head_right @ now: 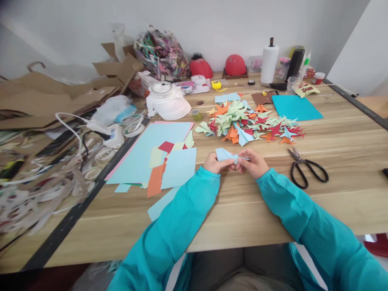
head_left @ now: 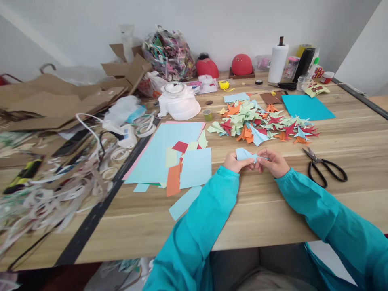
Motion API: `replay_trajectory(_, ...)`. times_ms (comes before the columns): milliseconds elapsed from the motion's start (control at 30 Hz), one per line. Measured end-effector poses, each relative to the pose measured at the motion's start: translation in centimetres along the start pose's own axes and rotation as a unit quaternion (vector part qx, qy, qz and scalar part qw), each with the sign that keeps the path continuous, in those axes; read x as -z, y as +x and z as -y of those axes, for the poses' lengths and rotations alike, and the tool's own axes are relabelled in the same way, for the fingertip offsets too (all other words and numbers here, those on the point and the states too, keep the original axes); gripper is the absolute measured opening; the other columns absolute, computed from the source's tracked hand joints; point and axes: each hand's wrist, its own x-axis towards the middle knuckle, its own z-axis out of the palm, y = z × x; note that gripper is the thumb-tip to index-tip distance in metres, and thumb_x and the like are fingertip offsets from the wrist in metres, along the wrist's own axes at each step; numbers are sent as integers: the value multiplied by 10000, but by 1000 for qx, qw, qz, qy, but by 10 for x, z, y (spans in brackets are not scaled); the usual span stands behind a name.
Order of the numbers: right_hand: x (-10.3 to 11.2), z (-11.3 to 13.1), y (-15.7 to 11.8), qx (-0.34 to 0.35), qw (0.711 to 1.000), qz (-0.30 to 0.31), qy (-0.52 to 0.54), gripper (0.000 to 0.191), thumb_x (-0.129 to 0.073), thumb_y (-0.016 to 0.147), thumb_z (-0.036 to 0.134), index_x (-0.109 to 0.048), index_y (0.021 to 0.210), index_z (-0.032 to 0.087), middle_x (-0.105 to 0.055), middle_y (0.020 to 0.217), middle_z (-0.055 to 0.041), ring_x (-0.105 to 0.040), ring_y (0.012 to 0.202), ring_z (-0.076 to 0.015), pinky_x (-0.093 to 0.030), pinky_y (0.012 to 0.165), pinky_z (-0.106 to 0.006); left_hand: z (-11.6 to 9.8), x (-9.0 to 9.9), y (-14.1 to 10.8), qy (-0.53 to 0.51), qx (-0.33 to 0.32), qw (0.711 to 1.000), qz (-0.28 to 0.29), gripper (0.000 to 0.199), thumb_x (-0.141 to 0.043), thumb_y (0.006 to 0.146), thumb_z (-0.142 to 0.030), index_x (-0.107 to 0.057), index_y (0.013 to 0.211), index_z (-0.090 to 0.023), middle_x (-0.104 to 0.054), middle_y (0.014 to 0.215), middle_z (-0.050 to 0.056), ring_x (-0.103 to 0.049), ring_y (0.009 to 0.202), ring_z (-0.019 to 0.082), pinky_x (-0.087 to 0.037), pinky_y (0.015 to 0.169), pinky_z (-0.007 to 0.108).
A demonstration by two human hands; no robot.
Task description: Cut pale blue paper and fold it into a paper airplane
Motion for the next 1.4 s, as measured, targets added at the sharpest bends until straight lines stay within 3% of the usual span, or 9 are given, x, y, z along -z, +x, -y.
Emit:
replay_trajectory(333, -2, -1, -3, -44, 999, 20, 9, 325, -694, 638, 369, -457, 768, 188, -643, 568, 23, -565, 427, -116, -452, 412, -233, -6, -1, 2, 33, -13, 999, 31, 361, -802, 420, -332, -655, 639, -87, -612, 481, 25, -522, 377, 107, -410, 394, 224)
replay_trajectory(600, 1, -5, 0, -43, 997, 3, 59, 306, -699, 619, 330, -443, 719, 196, -632, 509, 37, -546, 393, -114, -402, 358, -202, -2, -3, -1, -5, 7, 1000, -6, 408, -796, 435, -308, -668, 749, -82, -635, 542, 33, -556, 427, 123, -448, 440, 243)
replay_trajectory(800, 0, -4, 0, -69, 994, 6, 81, 299, -699, 619, 307, -473, 783, 198, -636, 512, 37, -534, 372, -105, -416, 360, -201, -1, -2, 1, 15, -29, 999, -1, 299, -783, 468, -292, -675, 677, -106, -626, 515, 10, -521, 374, 91, -377, 391, 210)
replay_trajectory(1033, -2, -1, -2, -50, 994, -8, 94, 295, -736, 569, 318, -485, 645, 183, -627, 488, 24, -535, 362, -115, -404, 324, -203, 2, 1, 4, 8, -35, 999, 34, 315, -806, 393, -305, -683, 620, -123, -678, 633, 50, -518, 359, 99, -379, 376, 236)
replay_trajectory(1133, 1, 3, -2, -32, 997, -1, 69, 277, -738, 575, 329, -511, 633, 181, -631, 496, 18, -546, 379, -118, -425, 345, -217, 0, 4, 3, 18, -44, 998, 47, 295, -794, 428, -284, -687, 650, -121, -689, 676, 64, -553, 407, 113, -436, 441, 257)
replay_trajectory(1233, 6, 7, -2, 6, 1000, 9, 20, 251, -729, 596, 340, -538, 627, 180, -641, 520, 10, -553, 393, -117, -460, 388, -242, -7, 12, 1, 0, -24, 994, 105, 353, -767, 471, -287, -702, 776, -123, -701, 756, 88, -647, 646, 200, -505, 647, 321)
replay_trajectory(1300, 8, 9, -3, 33, 999, 18, -15, 229, -716, 616, 349, -561, 631, 181, -643, 540, 4, -559, 410, -119, -476, 415, -256, -14, 20, 1, -15, -14, 987, 159, 429, -724, 517, -369, -699, 863, -117, -698, 849, 116, -640, 837, 266, -487, 768, 362)
replay_trajectory(1400, 10, 8, -3, 67, 994, 39, -81, 200, -671, 667, 373, -603, 655, 185, -642, 573, -7, -573, 449, -123, -486, 448, -263, -20, 28, 1, 49, -34, 982, 180, 443, -656, 596, -473, -708, 858, -120, -690, 899, 132, -616, 917, 281, -460, 833, 377)
